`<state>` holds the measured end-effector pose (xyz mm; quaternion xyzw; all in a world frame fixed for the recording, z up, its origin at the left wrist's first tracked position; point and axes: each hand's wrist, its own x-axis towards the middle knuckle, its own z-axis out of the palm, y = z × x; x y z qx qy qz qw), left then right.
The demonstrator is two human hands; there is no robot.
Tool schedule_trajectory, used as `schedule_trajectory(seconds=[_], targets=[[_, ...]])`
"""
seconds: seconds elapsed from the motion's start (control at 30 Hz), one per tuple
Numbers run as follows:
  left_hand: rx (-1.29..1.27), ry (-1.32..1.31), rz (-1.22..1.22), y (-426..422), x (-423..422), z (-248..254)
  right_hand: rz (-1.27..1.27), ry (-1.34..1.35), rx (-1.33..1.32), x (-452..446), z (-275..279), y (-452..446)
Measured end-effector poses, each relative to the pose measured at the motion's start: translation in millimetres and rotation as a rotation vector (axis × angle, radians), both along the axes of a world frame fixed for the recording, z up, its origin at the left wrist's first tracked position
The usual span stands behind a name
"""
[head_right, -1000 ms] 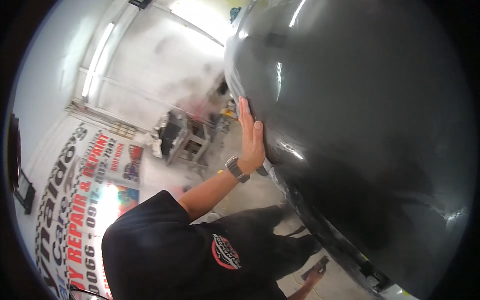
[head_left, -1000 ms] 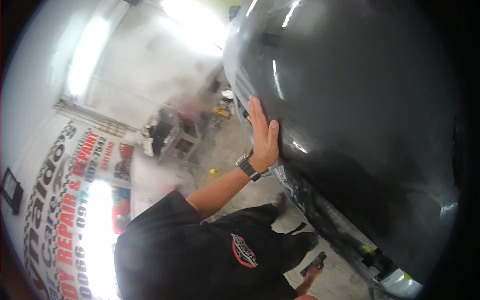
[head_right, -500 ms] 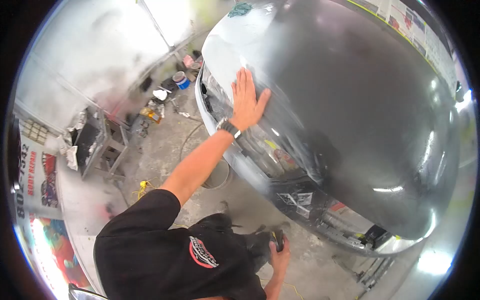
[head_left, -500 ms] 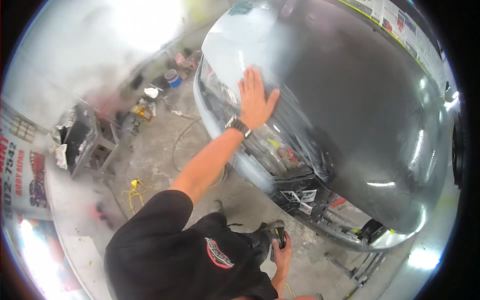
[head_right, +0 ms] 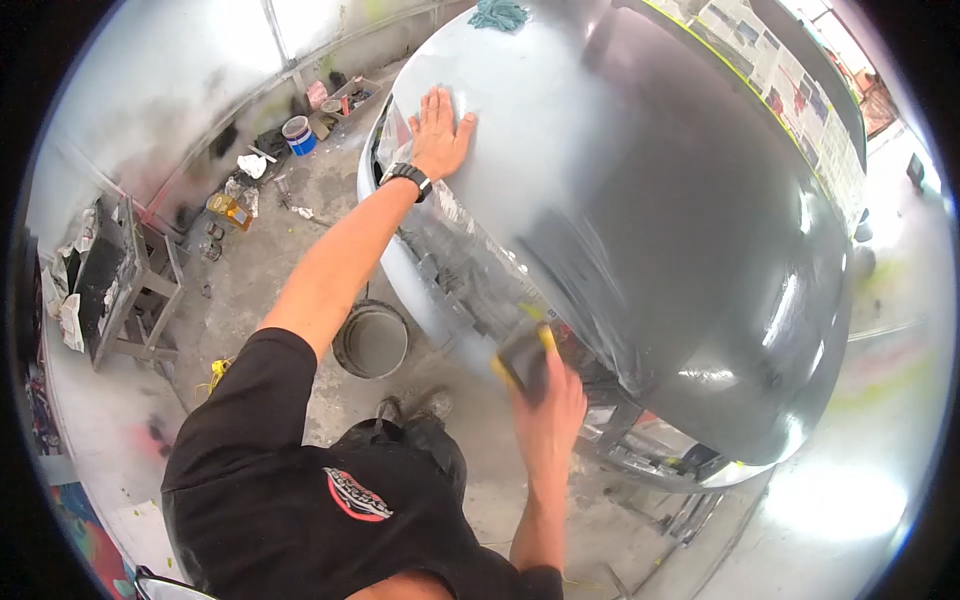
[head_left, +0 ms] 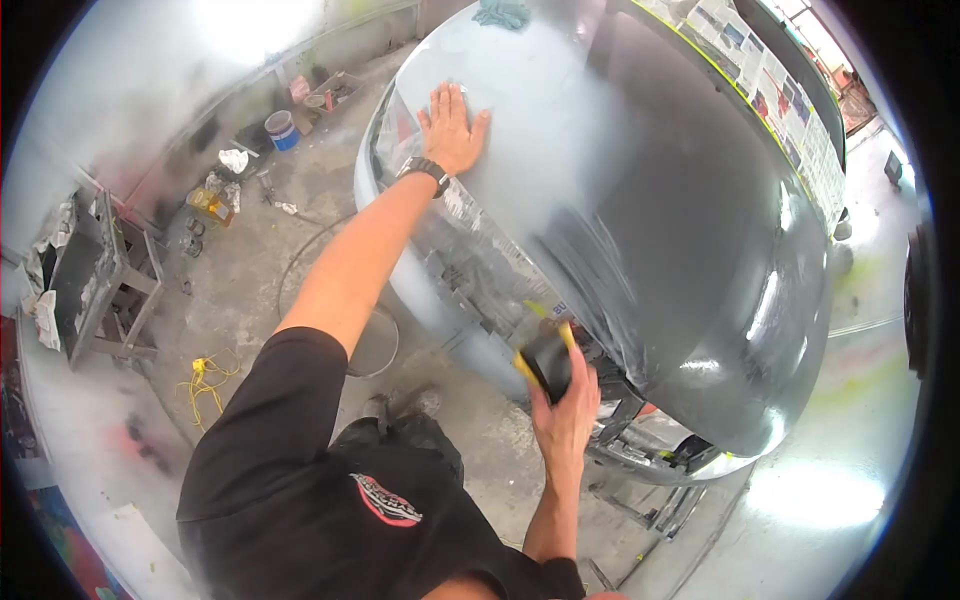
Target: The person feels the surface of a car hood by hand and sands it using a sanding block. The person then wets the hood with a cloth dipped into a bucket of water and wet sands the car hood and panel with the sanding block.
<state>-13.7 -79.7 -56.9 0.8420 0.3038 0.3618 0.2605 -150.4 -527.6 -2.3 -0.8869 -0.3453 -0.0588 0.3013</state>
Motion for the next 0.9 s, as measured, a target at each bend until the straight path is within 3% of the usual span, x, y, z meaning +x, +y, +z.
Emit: schedule_trajectory(seconds=[0.23,0.4,0.43,0.57,0.73,0.9], targets=[[0.001,0.029,-0.002,28,5,1,0.074,-0.534,-0.196,75,4,163],[0.071,0.041,-0.024,75,16,6,0.043,-0.749,-0.418,87,-11,184],[0.088,0.030,-0.018,84,21,5,0.058,-0.794,-0.363,91,-8,186],[0.100,-0.056,-0.070,103,26,8,-0.066,-0.678,-0.437,121,43,238],[0.134,-0.114,-0.128,111,19,2,-0.221,-0.638,-0.291,204,75,303],[0.129,-0.143,-0.154,115,13,1,-0.182,-0.762,-0.392,92,14,251]])
